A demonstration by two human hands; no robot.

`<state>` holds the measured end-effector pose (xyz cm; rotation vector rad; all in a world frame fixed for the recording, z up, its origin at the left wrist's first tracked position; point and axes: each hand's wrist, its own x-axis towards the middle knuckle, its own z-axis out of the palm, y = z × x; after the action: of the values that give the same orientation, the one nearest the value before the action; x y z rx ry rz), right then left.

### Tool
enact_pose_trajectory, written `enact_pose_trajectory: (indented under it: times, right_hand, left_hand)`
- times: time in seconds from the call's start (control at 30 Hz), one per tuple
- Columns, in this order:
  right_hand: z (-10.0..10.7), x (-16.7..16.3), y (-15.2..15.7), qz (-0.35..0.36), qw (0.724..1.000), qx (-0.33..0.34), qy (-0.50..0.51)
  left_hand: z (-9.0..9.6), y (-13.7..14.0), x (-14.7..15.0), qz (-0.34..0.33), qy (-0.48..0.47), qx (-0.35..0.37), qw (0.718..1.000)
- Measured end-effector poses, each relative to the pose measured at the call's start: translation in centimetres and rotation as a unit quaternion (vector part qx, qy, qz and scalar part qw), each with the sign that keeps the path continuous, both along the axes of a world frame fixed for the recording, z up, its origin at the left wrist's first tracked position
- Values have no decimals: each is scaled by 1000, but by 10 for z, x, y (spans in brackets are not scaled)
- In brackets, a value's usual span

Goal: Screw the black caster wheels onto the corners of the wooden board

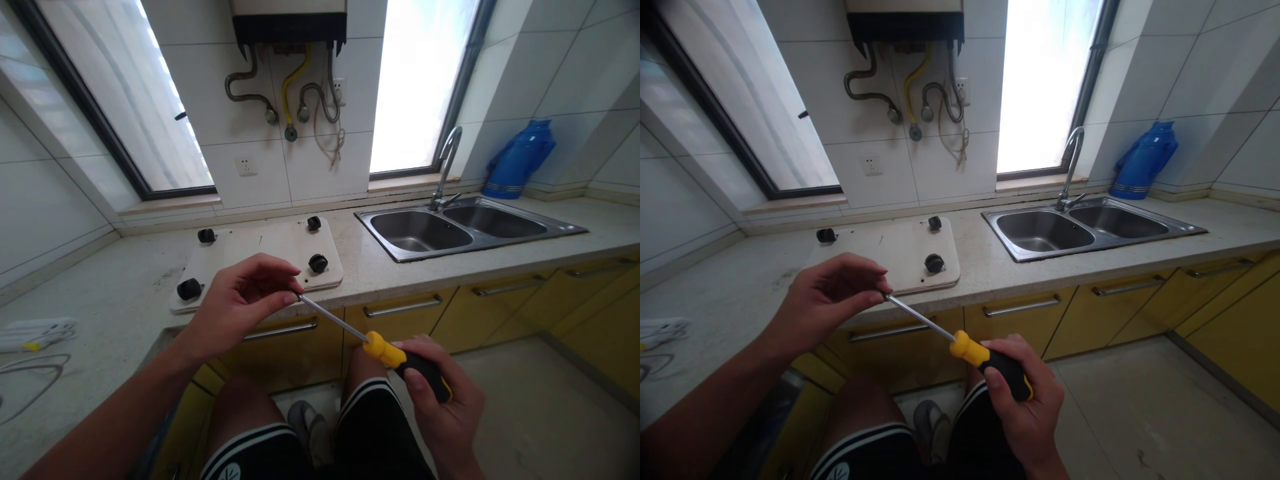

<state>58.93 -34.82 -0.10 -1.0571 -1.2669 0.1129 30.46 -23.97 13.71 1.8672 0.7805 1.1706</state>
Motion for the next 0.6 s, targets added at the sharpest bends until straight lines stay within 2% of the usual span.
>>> enact_pose_trajectory:
  times: [0.17,0.33,0.4,0.47,0.53,0.6]
  right_hand:
    - [-6,7,2,36,999,-16,13]
    - [-30,7,9,35,992,-70,95]
    - [-40,7,14,6,987,-83,138]
    - [-45,9,21,-31,979,-88,179]
    - [-42,11,28,-73,974,-82,197]
    - [-30,15,36,-118,974,-68,181]
  left_hand:
    - [-5,1,2,-8,20,-8,1000]
    - [-22,15,10,-38,12,-21,999]
    - [-37,32,17,-33,-2,-17,999]
    - [-56,55,26,16,8,8,1000]
    - [-79,82,38,85,66,62,992]
    - [-100,109,49,112,126,124,978]
